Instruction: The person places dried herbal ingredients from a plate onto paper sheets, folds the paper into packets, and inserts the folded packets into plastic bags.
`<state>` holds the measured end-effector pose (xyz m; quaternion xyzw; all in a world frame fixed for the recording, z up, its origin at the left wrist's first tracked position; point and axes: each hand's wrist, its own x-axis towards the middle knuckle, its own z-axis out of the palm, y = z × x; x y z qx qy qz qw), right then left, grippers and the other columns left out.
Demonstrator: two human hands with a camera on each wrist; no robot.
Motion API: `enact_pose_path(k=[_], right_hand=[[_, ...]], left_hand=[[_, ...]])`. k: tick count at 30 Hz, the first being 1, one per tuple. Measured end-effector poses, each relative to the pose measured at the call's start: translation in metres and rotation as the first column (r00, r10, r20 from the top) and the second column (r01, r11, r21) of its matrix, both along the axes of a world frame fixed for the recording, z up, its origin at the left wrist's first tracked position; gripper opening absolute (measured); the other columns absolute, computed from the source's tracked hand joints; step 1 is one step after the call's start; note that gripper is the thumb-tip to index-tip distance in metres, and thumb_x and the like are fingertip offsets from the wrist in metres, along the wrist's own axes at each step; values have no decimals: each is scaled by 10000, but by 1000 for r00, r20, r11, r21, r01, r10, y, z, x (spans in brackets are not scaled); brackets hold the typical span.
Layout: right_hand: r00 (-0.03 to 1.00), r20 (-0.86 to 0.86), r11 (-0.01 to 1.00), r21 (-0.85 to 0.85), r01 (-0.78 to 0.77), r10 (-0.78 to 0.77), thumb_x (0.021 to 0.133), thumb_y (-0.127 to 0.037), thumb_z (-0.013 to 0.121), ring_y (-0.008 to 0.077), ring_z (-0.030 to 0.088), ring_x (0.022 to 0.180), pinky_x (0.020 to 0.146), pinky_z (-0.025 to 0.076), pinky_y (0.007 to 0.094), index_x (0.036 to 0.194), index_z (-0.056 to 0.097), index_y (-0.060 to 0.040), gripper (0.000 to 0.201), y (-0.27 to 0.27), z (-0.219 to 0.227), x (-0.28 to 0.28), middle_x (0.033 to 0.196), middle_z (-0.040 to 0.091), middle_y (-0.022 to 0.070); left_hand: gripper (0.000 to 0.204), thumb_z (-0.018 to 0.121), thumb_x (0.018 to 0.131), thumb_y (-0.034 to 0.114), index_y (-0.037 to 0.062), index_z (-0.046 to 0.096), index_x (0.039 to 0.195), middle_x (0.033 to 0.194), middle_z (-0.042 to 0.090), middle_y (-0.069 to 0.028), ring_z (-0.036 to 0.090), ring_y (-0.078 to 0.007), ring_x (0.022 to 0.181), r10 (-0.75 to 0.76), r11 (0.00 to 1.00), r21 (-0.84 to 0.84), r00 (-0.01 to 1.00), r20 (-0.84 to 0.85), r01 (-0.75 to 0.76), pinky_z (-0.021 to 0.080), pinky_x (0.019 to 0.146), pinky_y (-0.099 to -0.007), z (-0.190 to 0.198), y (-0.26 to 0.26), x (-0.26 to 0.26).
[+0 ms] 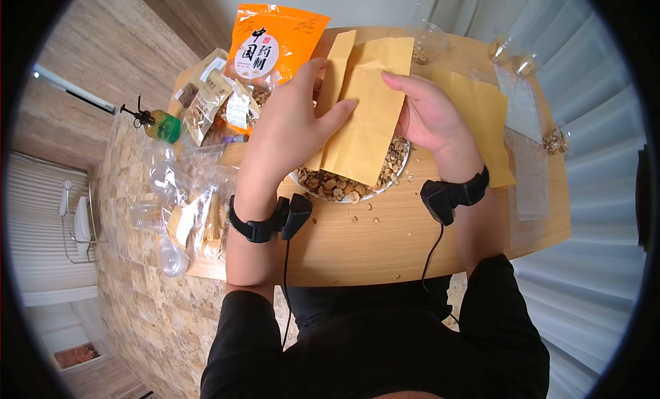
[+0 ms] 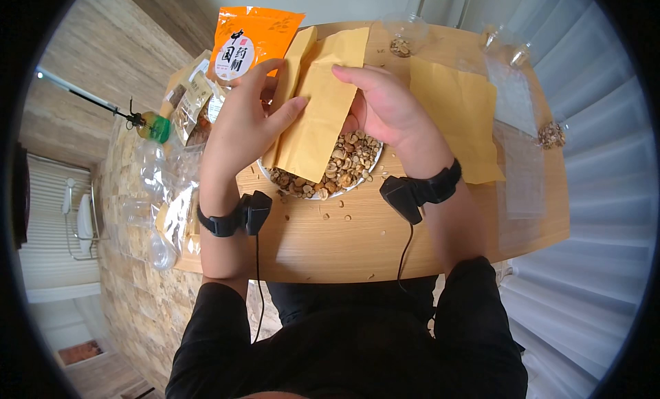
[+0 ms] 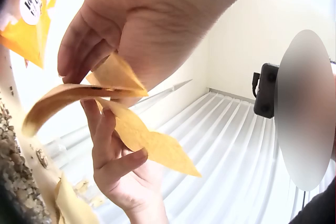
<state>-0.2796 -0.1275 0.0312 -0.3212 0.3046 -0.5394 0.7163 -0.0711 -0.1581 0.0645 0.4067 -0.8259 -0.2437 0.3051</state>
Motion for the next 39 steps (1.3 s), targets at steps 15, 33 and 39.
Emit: enact_pose_path(k=[15, 33, 39], right_hand=[[983, -39, 982, 49, 184, -182, 903, -172, 538, 210, 641, 978, 836, 539, 349, 1202, 523, 12, 352, -2, 5, -27, 1111, 635, 103], [992, 28, 992, 43, 118, -119, 904, -167, 505, 236, 636, 1008, 834, 547, 372, 1249, 474, 11, 389, 4, 14, -15, 1157, 611, 124], [994, 25, 993, 54, 104, -106, 925, -160, 482, 239, 626, 1024, 866, 527, 366, 1245, 483, 33, 374, 1, 9, -23, 1164, 610, 130]], left_hand=[[398, 527, 941, 122, 39, 424, 1316, 965, 633, -94, 590, -85, 777, 59, 977, 212, 982, -182, -19, 462, 663, -233, 4, -15, 14], [367, 647, 828, 293, -21, 562, 997, 993, 619, -204, 613, -363, 896, 138, 965, -238, 986, 92, -113, 498, 756, -416, -7, -6, -1], [388, 628, 827, 293, -33, 553, 1024, 981, 639, -220, 635, -348, 869, 100, 993, -73, 988, 121, -91, 500, 769, -402, -8, -15, 6]])
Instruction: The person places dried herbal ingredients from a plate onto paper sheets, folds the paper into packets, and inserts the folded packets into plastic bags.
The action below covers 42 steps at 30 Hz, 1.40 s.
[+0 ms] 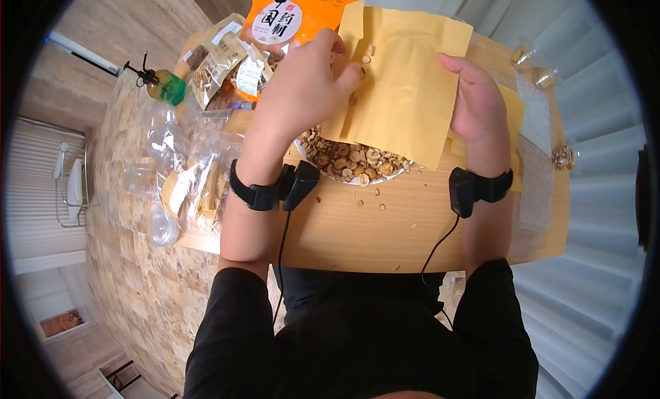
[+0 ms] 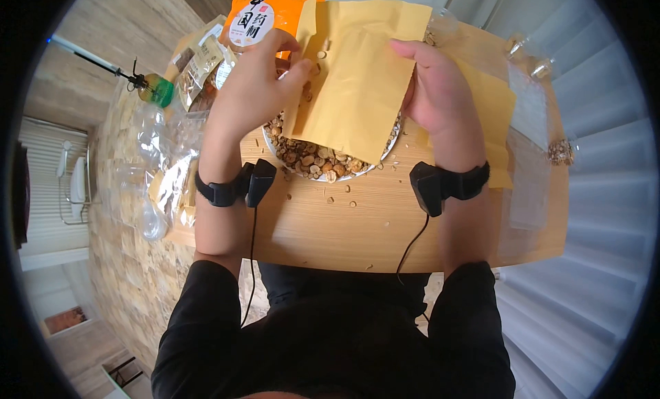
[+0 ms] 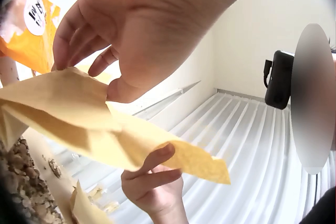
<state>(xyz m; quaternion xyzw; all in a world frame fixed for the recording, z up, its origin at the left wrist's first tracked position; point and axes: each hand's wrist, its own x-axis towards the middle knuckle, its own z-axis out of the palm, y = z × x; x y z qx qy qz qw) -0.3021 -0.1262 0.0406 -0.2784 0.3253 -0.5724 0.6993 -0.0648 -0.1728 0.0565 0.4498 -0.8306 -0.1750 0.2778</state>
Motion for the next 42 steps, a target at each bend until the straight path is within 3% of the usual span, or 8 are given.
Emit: enact_pose_path(k=[2, 8, 12, 15, 17, 30, 33, 42], right_hand=[[1000, 7, 1000, 7, -9, 9, 945, -154, 461, 241, 620, 1040, 893, 511, 357, 1240, 491, 55, 363, -2, -3, -9, 1170, 610, 140], [994, -71, 997, -32, 77, -79, 949, -141, 468, 221, 638, 997, 875, 520, 332, 1209, 523, 62, 335, -2, -2, -10, 1125, 633, 127], [996, -58, 997, -52, 59, -62, 954, -145, 462, 221, 624, 1030, 889, 512, 337, 1230, 504, 58, 345, -4, -1, -13, 1160, 616, 129], [991, -81, 994, -45, 100, -104, 958, -150, 457, 221, 602, 1076, 918, 496, 345, 1257, 478, 51, 361, -7, -4, -13, 1207, 591, 132], [989, -86, 992, -40, 116, -119, 959, -153, 454, 221, 589, 1100, 935, 486, 350, 1270, 465, 47, 369, -8, -5, -13, 1230, 577, 133], [935, -279, 968, -181, 172, -218, 927, -212, 583, 150, 626, 979, 854, 496, 290, 1162, 557, 20, 331, 0, 2, -2, 1107, 639, 84], [923, -310, 962, -217, 165, -228, 942, -237, 568, 135, 615, 994, 872, 477, 280, 1173, 558, 10, 338, 0, 3, -3, 1117, 636, 71], [878, -344, 913, -351, 209, -333, 967, -255, 528, 108, 601, 976, 842, 471, 261, 1186, 561, -3, 335, 3, 10, -8, 1101, 631, 50]], left_hand=[[299, 596, 884, 228, 11, 543, 1083, 969, 643, -143, 624, -201, 780, 16, 991, 130, 992, -127, 1, 498, 688, -327, 5, -2, 5], [278, 528, 915, 163, 26, 503, 1155, 959, 633, -85, 551, -105, 717, -15, 966, 242, 950, -313, 95, 470, 658, -254, 0, -14, 15], [358, 500, 863, 135, -23, 486, 1183, 987, 647, -171, 621, -199, 784, -13, 950, 288, 931, -364, 125, 499, 719, -323, 8, -7, 13], [417, 488, 858, 113, -21, 461, 1252, 947, 649, -165, 604, -185, 750, -38, 950, 280, 940, -338, 139, 489, 701, -314, 5, -7, 12], [462, 507, 904, 101, -25, 411, 1339, 771, 491, -2, 446, -73, 663, -68, 982, 145, 949, -308, 118, 384, 587, -239, -3, -11, 11], [371, 528, 923, 132, -32, 487, 1253, 714, 474, -3, 440, -73, 655, -25, 995, 86, 970, -240, 47, 386, 588, -249, -6, -14, 9], [330, 513, 904, 138, -49, 528, 1175, 697, 576, -153, 537, -225, 614, -47, 998, 32, 984, -171, 54, 460, 633, -348, -8, -23, 12], [233, 486, 978, 175, -11, 585, 1078, 698, 575, -31, 475, -73, 620, 57, 998, 37, 879, -473, -45, 403, 563, -265, 0, -23, 18]])
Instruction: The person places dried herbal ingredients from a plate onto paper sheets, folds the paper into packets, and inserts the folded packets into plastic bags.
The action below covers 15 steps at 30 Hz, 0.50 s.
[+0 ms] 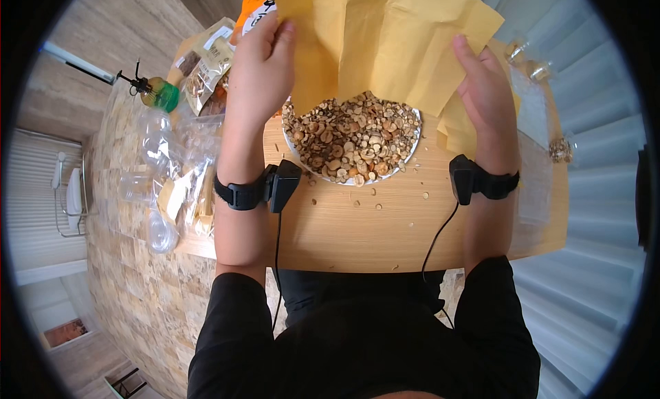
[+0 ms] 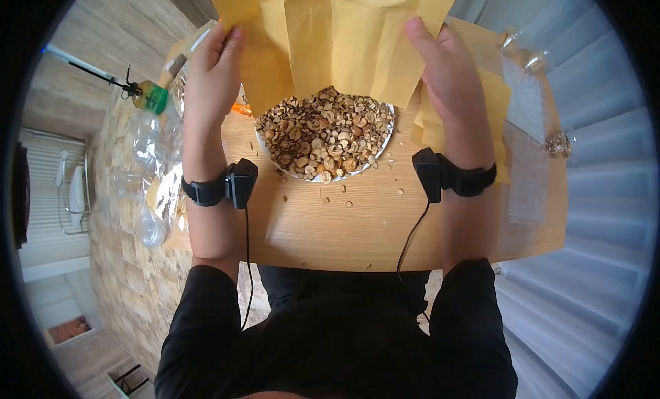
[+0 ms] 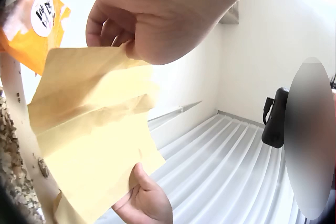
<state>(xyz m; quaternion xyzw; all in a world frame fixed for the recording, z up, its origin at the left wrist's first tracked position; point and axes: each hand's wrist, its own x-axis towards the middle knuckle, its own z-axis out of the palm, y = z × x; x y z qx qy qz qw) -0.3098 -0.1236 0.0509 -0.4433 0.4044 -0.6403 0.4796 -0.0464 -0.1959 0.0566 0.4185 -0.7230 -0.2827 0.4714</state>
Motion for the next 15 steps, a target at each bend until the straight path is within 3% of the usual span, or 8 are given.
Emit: enact_pose_path(k=[2, 5, 7, 10, 12, 14, 15], right_hand=[[997, -20, 997, -1, 73, -73, 966, -255, 530, 91, 607, 923, 790, 482, 248, 1171, 569, -6, 325, 0, 1, -2, 1063, 638, 37], [990, -73, 992, -17, 121, -122, 967, -220, 538, 138, 613, 960, 799, 492, 270, 1165, 561, 12, 306, -3, -5, -20, 1089, 639, 54], [917, -227, 941, 10, 338, -327, 957, -250, 558, 94, 588, 850, 710, 466, 239, 1120, 587, 17, 314, -1, -3, -24, 1003, 646, 31], [856, -359, 923, -44, 383, -372, 945, -274, 578, 53, 539, 768, 658, 421, 214, 1066, 611, 13, 313, 8, 11, -18, 905, 636, 5], [850, -343, 914, -78, 398, -400, 946, -274, 576, 43, 532, 762, 655, 416, 207, 1040, 616, 10, 303, 7, 13, -23, 881, 630, -4], [843, -324, 902, -113, 416, -429, 946, -275, 574, 33, 525, 756, 652, 410, 200, 1015, 620, 7, 294, 8, 16, -23, 856, 624, -13], [838, -270, 880, -142, 453, -475, 941, -248, 579, 17, 476, 681, 583, 364, 196, 1008, 628, 7, 268, 8, 19, -17, 803, 610, -31]], left_hand=[[235, 488, 978, 176, -10, 586, 1084, 733, 590, -24, 485, -67, 645, 12, 999, -46, 998, -60, -14, 410, 584, -254, 2, 1, -1], [250, 487, 985, 188, -4, 592, 1107, 828, 625, -3, 514, -49, 723, 20, 995, -89, 980, -199, -38, 426, 653, -218, 3, 1, -3], [261, 483, 990, 196, -1, 598, 1116, 844, 632, -4, 527, -45, 753, 57, 998, -8, 959, -276, -61, 429, 680, -207, 10, 5, -2], [266, 487, 991, 222, -10, 610, 1033, 830, 620, 11, 508, -41, 729, 58, 997, 57, 951, -305, -43, 413, 649, -206, 11, 3, 6], [271, 490, 990, 229, -15, 609, 997, 809, 605, 23, 491, -36, 708, 81, 994, 89, 958, -274, -58, 398, 629, -201, 15, 3, 7], [284, 488, 991, 242, -17, 593, 942, 748, 544, 62, 425, -18, 654, 94, 985, 171, 909, -406, -25, 342, 583, -197, 14, 4, 6], [284, 488, 991, 242, -17, 593, 942, 748, 544, 62, 425, -18, 654, 81, 988, 155, 910, -407, -19, 342, 583, -197, 14, 5, 5]])
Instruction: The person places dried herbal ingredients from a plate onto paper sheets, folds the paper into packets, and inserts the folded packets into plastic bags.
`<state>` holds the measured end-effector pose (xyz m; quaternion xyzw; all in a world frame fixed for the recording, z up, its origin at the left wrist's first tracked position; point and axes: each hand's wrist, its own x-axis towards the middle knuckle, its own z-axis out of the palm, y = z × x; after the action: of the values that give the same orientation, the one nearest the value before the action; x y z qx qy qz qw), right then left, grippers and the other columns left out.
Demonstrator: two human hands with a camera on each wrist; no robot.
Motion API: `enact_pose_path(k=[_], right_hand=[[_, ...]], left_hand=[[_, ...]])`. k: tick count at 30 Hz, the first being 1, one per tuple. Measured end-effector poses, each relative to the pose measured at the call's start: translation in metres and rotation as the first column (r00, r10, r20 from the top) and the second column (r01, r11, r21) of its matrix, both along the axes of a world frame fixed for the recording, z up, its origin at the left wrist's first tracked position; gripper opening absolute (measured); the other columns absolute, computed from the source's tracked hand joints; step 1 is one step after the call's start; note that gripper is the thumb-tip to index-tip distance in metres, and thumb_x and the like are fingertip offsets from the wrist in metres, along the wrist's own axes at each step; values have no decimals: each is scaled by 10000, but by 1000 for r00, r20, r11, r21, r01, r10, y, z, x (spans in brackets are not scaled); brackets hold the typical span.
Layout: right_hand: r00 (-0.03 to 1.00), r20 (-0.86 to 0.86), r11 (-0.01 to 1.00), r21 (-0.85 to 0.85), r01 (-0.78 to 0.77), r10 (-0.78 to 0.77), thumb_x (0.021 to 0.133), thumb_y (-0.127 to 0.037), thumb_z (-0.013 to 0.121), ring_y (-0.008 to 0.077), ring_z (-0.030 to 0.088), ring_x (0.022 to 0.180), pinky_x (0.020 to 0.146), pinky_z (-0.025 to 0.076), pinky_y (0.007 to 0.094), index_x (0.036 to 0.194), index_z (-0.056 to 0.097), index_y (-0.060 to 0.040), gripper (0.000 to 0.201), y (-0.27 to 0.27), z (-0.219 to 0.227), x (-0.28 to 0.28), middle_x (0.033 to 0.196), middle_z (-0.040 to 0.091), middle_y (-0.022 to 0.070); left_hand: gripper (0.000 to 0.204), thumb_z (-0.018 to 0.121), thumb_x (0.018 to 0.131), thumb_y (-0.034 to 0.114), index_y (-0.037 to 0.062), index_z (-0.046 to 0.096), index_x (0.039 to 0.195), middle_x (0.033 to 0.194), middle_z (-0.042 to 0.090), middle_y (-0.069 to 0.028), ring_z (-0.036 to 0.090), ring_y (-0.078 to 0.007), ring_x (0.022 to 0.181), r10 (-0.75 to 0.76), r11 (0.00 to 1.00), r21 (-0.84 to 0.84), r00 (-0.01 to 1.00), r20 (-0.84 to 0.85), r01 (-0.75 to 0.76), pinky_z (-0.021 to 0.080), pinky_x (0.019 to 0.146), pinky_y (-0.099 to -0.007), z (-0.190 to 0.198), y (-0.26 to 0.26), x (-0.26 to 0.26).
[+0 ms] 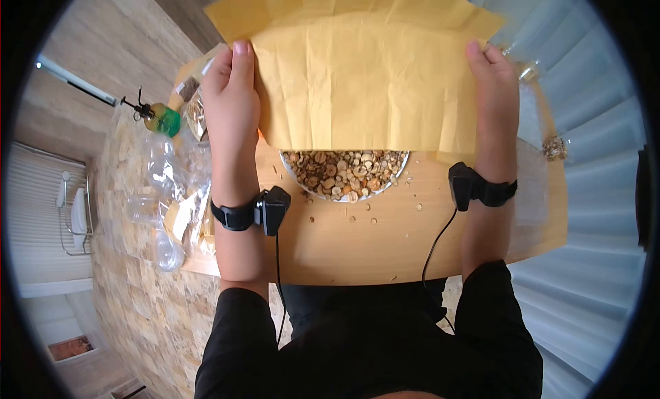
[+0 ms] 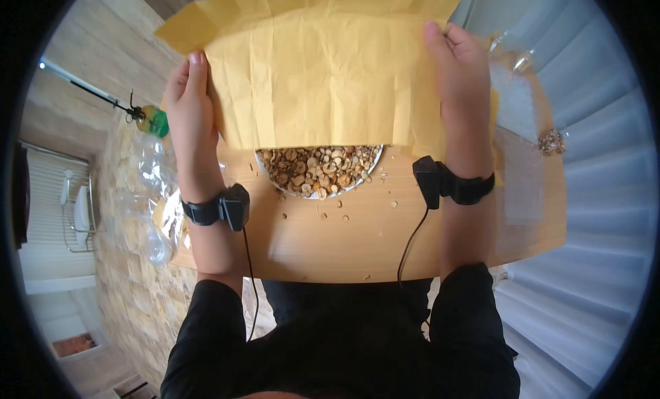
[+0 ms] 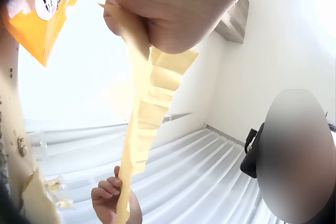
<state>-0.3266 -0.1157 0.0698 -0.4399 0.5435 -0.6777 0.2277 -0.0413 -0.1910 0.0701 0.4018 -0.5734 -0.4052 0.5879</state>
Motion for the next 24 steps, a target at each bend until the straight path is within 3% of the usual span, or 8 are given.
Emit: enact_pose_path(k=[3, 11, 13, 15, 18, 20, 22, 24], right_hand=[[998, 45, 996, -73, 49, -46, 939, -216, 581, 3, 410, 603, 518, 318, 194, 968, 633, 7, 231, 1, 0, -3, 726, 569, -57], [987, -163, 999, -48, 5, -12, 956, -237, 549, 45, 374, 610, 548, 343, 227, 823, 571, 7, 279, 1, -8, -9, 650, 448, -58], [982, -127, 984, -95, -153, 140, 956, -233, 538, 63, 381, 611, 553, 356, 258, 782, 536, 13, 301, 0, -8, 2, 637, 453, -36], [967, -173, 981, -27, -193, 186, 950, -226, 537, 75, 383, 601, 551, 365, 286, 754, 510, 18, 315, 7, -2, 13, 619, 455, -14], [955, -252, 988, 15, -155, 154, 940, -233, 546, 92, 402, 585, 550, 376, 297, 772, 525, 29, 312, 0, -12, 19, 608, 465, 10], [954, -206, 967, 173, -185, 219, 931, -209, 557, 118, 448, 588, 578, 412, 295, 852, 565, 20, 242, -1, -10, 27, 629, 536, 31], [967, -142, 976, 81, -203, 213, 923, -163, 564, 124, 503, 601, 601, 443, 285, 1006, 598, -14, 175, 5, -8, 36, 684, 611, 67], [945, -182, 944, -140, -297, 271, 943, -103, 530, 45, 447, 647, 560, 389, 216, 1165, 574, -47, 233, 2, -11, 38, 785, 599, 14]], left_hand=[[239, 519, 971, 200, -27, 595, 979, 969, 641, -38, 585, -70, 866, -120, 989, 57, 957, -264, 139, 454, 774, -197, 0, -3, -2], [340, 469, 987, 243, -42, 579, 1136, 1069, 629, -87, 578, -123, 937, 109, 982, 175, 978, -177, -78, 450, 834, -247, -4, 22, -20], [366, 467, 990, 244, -58, 556, 1176, 1107, 621, -113, 590, -151, 963, 104, 973, 219, 982, -156, -69, 462, 854, -263, -20, 24, -5], [366, 457, 983, 216, -62, 514, 1215, 1157, 611, -142, 610, -211, 1029, -90, 954, 226, 905, -415, 198, 495, 885, -316, -50, 18, 16], [385, 484, 949, 250, 15, 506, 1252, 1202, 603, -114, 604, -238, 1064, -39, 873, 355, 772, -634, 335, 501, 903, -361, -72, 25, 31], [386, 491, 944, 259, 25, 510, 1250, 1213, 597, -99, 597, -236, 1066, -102, 831, 315, 682, -724, 458, 491, 912, -367, -83, 25, 42], [382, 492, 944, 264, 28, 516, 1244, 1206, 601, -95, 598, -234, 1061, -101, 817, 324, 671, -735, 477, 489, 909, -361, -95, 23, 47], [378, 493, 945, 269, 31, 522, 1237, 1199, 604, -91, 598, -232, 1056, -90, 804, 329, 649, -755, 495, 487, 906, -354, -102, 20, 48]])
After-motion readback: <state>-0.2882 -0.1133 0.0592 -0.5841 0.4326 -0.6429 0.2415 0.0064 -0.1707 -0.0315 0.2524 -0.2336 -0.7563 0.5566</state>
